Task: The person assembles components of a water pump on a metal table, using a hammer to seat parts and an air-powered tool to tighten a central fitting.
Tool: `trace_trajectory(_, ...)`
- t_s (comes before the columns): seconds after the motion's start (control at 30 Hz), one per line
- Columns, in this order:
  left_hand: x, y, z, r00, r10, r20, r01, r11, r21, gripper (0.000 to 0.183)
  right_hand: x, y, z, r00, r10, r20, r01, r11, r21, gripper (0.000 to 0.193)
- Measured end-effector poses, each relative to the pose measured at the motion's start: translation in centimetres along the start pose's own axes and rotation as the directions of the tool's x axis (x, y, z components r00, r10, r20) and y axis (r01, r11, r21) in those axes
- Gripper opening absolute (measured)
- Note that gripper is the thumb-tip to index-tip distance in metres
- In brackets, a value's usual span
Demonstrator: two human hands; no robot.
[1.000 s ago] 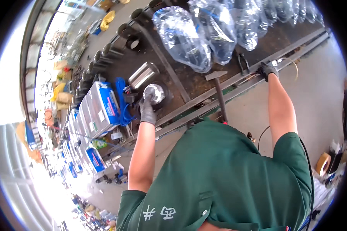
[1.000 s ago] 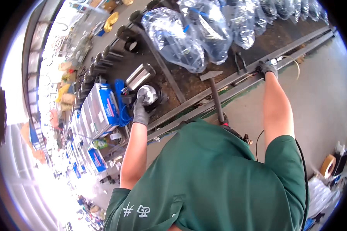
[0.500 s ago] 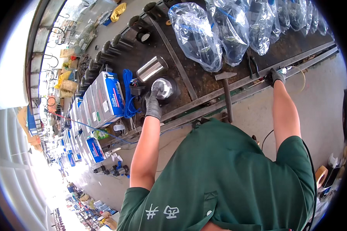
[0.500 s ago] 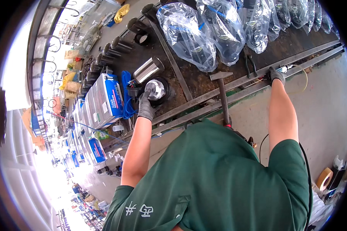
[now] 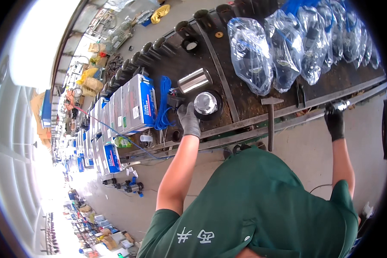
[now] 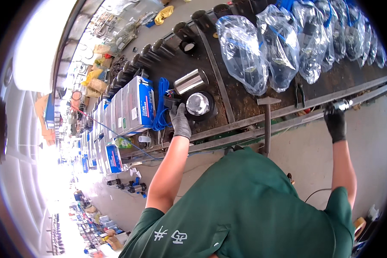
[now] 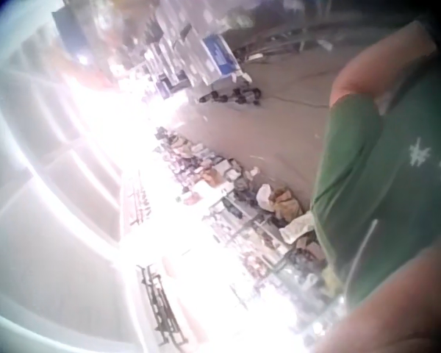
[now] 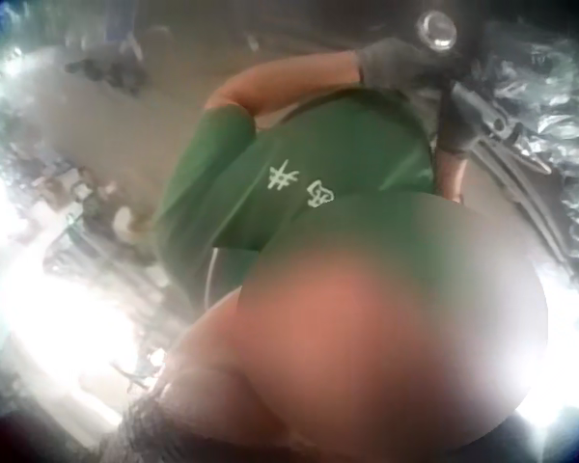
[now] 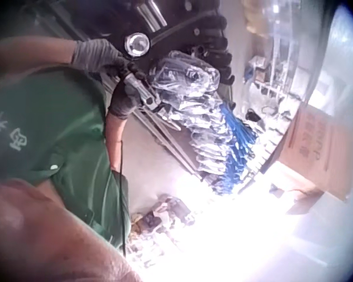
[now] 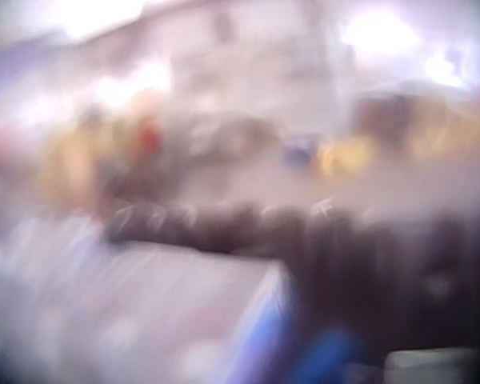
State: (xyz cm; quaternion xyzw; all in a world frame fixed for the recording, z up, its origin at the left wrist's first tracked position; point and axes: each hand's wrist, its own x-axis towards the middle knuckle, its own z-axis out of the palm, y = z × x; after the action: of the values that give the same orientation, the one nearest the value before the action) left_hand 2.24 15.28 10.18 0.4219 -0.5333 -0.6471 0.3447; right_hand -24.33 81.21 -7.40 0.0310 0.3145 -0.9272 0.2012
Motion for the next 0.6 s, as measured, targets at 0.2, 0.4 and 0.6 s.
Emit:
trace_trajectory(0.2, -9.9, 6.3, 2.5, 0.583, 0.499, 0.641, -0.789, 0.536, 0.300, 0.040, -7.1, 9.7, 22.3, 0.887, 0.052, 0.459, -0.170, 0.960, 0.221, 0.080)
trace_trajectory(0.4, -15.0, 10.1, 3.9, 0.328, 0.014, 0.944, -0.933, 0.160, 0.322, 0.038, -8.7, 17.5, 35.2, 0.852, 0.232, 0.469, -0.338, 0.929, 0.155, 0.071)
trace_trajectory(0.6, -12.9, 10.1, -1.2, 0.409, 0.071, 0.910, -0.884, 0.279, 0.375, 0.032, -8.5, 20.1, 41.8, 0.864, 0.221, 0.452, -0.224, 0.973, -0.047, 0.074)
